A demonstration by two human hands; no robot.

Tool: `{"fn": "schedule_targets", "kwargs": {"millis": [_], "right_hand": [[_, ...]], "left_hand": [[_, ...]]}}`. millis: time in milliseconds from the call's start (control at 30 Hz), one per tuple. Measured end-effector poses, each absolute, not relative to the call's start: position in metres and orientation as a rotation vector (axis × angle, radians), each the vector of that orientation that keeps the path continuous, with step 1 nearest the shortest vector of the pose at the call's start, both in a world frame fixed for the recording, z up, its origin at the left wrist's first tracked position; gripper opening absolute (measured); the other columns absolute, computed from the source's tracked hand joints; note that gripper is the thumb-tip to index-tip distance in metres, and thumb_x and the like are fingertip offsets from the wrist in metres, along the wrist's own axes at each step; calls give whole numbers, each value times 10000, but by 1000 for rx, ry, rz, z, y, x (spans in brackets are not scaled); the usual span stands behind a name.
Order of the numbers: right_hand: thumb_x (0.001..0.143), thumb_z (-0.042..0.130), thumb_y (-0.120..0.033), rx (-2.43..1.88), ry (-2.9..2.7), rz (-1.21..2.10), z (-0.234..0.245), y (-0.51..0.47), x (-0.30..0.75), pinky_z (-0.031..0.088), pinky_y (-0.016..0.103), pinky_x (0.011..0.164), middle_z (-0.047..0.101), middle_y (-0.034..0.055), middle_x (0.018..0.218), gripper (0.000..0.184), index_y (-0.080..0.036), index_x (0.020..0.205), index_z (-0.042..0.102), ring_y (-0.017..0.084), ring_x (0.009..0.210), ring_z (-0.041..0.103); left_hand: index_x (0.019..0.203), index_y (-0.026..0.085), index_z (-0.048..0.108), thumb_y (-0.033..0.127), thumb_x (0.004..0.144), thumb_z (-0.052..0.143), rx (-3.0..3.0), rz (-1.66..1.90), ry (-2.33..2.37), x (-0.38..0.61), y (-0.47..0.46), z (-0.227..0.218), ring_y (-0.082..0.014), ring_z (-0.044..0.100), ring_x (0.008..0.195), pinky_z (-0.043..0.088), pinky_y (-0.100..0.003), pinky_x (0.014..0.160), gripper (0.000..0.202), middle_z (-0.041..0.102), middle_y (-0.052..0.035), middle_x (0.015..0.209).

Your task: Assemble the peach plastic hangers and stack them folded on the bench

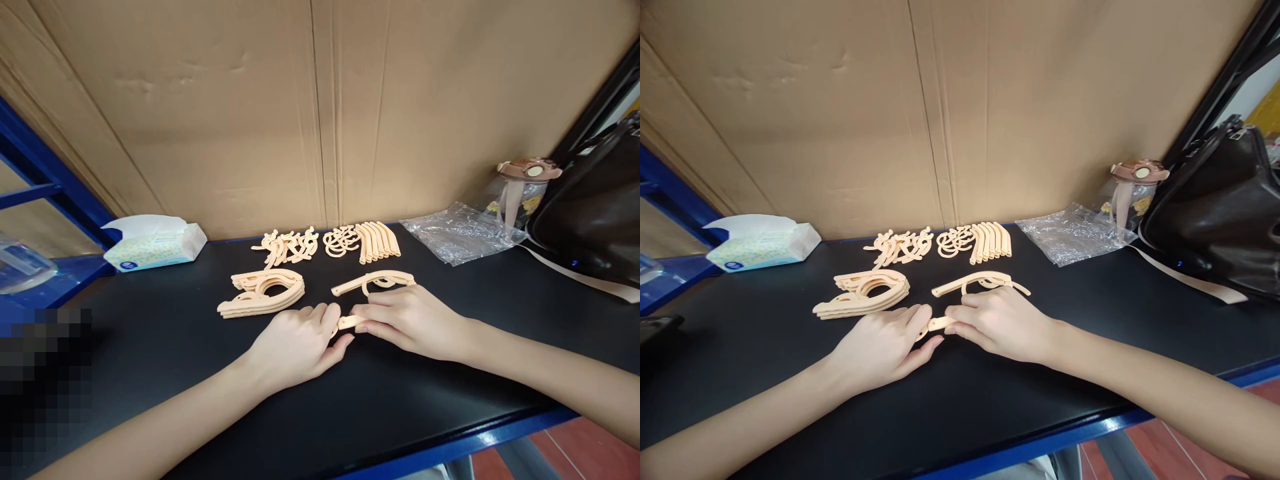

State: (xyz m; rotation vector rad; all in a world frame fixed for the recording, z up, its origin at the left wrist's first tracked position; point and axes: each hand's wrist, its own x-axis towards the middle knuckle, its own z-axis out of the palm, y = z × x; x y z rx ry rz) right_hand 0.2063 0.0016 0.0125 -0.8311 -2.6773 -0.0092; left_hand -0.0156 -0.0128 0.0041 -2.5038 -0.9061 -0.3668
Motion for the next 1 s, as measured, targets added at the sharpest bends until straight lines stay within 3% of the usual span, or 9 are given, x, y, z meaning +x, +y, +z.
{"fn": "schedule_targets", "kwargs": {"millis": [300, 500, 633, 833, 1000], "right_hand": [[986, 394, -362, -831, -2672, 45, 11, 4, 208, 372, 234, 608, 627, 18, 784, 311, -207, 1050, 656, 118, 681, 574], [989, 375, -361, -829, -2724, -93, 7, 5, 206, 347, 252, 590, 601, 9, 732, 320, -202, 1011, 653, 131, 648, 557], [982, 394, -344, -809, -2754, -132, 6, 6, 202, 370, 263, 638, 602, 19, 767, 293, -189, 1001, 642, 143, 692, 565], [961, 362, -488, -721, -2694, -245, 9, 8, 202, 419, 320, 709, 610, 62, 807, 441, -153, 965, 649, 190, 768, 556], [982, 341, -420, -716, -2637, -269, 12, 13, 206, 431, 343, 803, 633, 87, 864, 421, -128, 968, 645, 208, 859, 562]], "left_hand": [[787, 183, 447, 354, 955, 344, -2535, -389, -895, -16, -11, 5, -142, 563, 467, 319, -249, 419, 261, 557, 19, 583], [765, 184, 450, 318, 975, 319, -2630, -387, -871, -17, -10, 4, -130, 557, 464, 282, -243, 426, 282, 562, 25, 578], [720, 192, 443, 286, 963, 329, -2712, -393, -917, -19, -9, 2, -121, 538, 427, 269, -237, 417, 284, 556, 36, 530], [700, 193, 459, 279, 947, 358, -2723, -456, -891, -20, -8, 0, -121, 549, 432, 293, -238, 421, 280, 576, 35, 530], [710, 189, 469, 294, 944, 388, -2692, -482, -895, -20, -8, -2, -120, 549, 427, 264, -233, 425, 269, 573, 43, 518]]}}
